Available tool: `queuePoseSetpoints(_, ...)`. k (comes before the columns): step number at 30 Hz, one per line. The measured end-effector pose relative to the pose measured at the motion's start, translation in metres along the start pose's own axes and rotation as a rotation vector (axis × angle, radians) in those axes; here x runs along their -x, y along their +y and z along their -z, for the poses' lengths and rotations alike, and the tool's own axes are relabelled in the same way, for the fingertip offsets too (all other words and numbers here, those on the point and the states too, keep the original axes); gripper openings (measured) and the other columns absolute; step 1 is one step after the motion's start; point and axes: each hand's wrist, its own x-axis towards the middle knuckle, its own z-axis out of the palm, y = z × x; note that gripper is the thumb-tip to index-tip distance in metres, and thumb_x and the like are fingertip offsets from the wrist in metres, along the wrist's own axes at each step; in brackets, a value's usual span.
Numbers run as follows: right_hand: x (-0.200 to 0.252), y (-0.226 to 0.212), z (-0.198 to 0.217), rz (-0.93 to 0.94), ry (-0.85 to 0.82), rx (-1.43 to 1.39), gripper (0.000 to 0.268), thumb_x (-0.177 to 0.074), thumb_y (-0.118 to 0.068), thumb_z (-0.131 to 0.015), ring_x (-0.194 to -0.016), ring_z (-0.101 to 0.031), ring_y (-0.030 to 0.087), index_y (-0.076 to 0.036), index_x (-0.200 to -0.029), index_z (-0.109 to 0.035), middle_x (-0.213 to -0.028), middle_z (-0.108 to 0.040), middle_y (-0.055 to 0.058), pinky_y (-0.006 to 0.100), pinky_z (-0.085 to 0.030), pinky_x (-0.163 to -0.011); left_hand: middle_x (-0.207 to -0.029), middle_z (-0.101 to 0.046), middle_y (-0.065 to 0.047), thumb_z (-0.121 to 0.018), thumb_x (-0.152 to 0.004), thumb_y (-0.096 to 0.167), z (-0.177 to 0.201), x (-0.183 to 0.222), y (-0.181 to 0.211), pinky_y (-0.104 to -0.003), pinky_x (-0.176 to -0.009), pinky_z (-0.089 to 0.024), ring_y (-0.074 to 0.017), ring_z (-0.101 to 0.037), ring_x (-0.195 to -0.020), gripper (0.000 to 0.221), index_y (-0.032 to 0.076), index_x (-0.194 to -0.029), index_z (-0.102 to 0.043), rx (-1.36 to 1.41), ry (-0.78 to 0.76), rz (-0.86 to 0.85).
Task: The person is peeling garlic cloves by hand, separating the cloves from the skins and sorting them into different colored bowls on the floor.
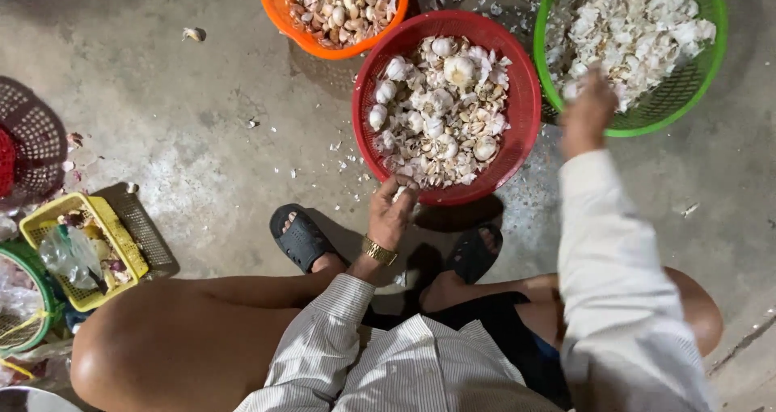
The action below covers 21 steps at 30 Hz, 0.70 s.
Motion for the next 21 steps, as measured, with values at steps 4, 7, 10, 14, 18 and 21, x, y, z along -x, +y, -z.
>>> queuePoseSetpoints(4, -0.063, 0.035, 0.044, -0.692, 0.108, -0.288, 0.041, -0.103, -0.054, -0.045, -0.055, -0.06, 0.0, -0.025, -0.125, -0.065, -0.088, -0.059, -0.007, 0.011, -0.049, -0.04, -0.074, -0.06, 0.003, -0.052, -0.099, 0.012, 0.012, -0.006, -0.024, -0.021, -0.051, -0.041, -0.0066, -0.048, -0.058, 0.018, 0.008, -0.095, -0.069, 0.116, -0.04, -0.012)
queuePoseSetpoints(7, -0.079, 0.069, 0.064, -0.792, 0.033, -0.345, 0.054, -0.103, -0.057, -0.038, -0.064, -0.073, 0.001, -0.02, -0.141, -0.051, -0.106, -0.067, -0.002, 0.006, -0.062, -0.048, -0.076, -0.052, 0.007, -0.05, -0.103, 0.023, 0.009, -0.004, -0.011, -0.021, -0.06, -0.032, -0.0052, -0.04, -0.065, 0.026, 0.008, -0.096, -0.07, 0.104, -0.02, 0.033)
queuePoseSetpoints(10, -0.092, 0.118, 0.061, -0.744, 0.129, -0.338, 0.032, -0.102, -0.032, -0.054, -0.058, -0.074, 0.001, -0.012, -0.127, -0.056, -0.093, -0.075, -0.001, 0.008, -0.067, -0.048, -0.109, -0.057, -0.004, -0.05, -0.103, 0.03, 0.011, -0.005, -0.024, -0.026, -0.086, -0.039, -0.0144, -0.05, -0.098, 0.035, 0.002, -0.119, -0.062, 0.124, 0.023, 0.146)
queuePoseSetpoints(14, -0.129, 0.218, 0.046, -0.542, 0.552, -1.014, 0.023, -0.087, 0.008, -0.037, -0.079, -0.072, 0.02, -0.002, -0.097, -0.054, -0.098, -0.067, 0.013, 0.029, -0.062, -0.066, -0.08, -0.061, 0.001, -0.045, -0.106, 0.032, 0.002, 0.001, 0.012, -0.02, -0.041, -0.035, -0.006, -0.05, -0.052, 0.037, 0.008, -0.129, -0.061, 0.307, -0.07, 0.33)
queuePoseSetpoints(18, -0.103, 0.164, 0.052, -0.054, 0.483, 0.124, 0.02, -0.1, -0.024, -0.08, -0.056, -0.069, 0.009, -0.011, -0.086, -0.081, -0.074, -0.079, 0.002, 0.027, -0.059, -0.049, -0.086, -0.067, -0.001, -0.057, -0.104, 0.024, 0.001, -0.001, 0.008, -0.019, -0.041, -0.039, -0.0068, -0.055, -0.055, 0.023, 0.007, -0.117, -0.063, 0.456, -0.104, 0.314)
queuePoseSetpoints(21, -0.092, 0.093, 0.058, -0.313, -0.132, 0.225, 0.087, -0.095, -0.004, -0.084, -0.143, -0.04, 0.043, 0.004, -0.156, -0.022, -0.157, -0.04, 0.028, 0.046, -0.03, -0.119, -0.072, -0.062, 0.001, -0.059, -0.103, 0.026, -0.002, 0.002, 0.025, -0.018, -0.037, -0.031, -0.0063, -0.052, -0.049, 0.017, 0.009, -0.104, -0.059, 0.418, -0.111, 0.33)
